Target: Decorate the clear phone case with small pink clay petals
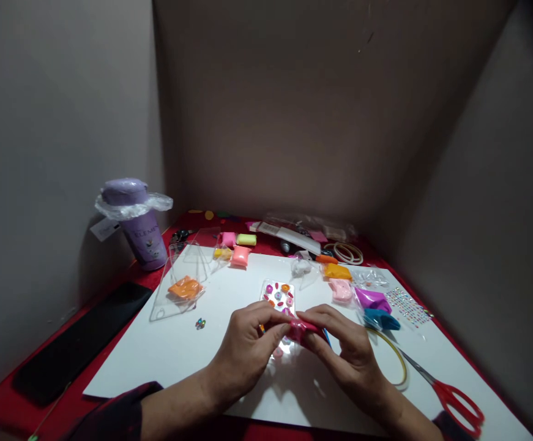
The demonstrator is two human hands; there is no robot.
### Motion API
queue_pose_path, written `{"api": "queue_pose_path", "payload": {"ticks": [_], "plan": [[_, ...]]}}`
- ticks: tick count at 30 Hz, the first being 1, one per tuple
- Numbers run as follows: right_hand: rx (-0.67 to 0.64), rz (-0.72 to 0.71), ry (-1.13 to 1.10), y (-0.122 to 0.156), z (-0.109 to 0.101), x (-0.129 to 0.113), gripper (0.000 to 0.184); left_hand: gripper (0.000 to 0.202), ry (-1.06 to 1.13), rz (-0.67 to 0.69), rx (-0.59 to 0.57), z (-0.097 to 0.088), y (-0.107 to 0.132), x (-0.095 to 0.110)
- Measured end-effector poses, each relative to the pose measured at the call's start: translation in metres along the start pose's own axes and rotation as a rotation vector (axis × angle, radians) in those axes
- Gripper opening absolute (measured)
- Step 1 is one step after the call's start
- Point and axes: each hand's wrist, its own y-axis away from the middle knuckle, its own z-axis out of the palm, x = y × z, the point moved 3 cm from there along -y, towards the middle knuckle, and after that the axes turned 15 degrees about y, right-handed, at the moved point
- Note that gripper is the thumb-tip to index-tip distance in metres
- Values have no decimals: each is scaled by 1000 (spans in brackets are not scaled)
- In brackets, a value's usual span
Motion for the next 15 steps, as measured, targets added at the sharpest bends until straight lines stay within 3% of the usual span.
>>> {"api": "queue_pose_path", "payload": {"ticks": [10,15], "plan": [[3,4,21,0,0,0,30,18,-205,110,-72,2,5,-1],[0,23,30,-1,-2,2,26,20,206,-229,-74,2,-1,-5]]}}
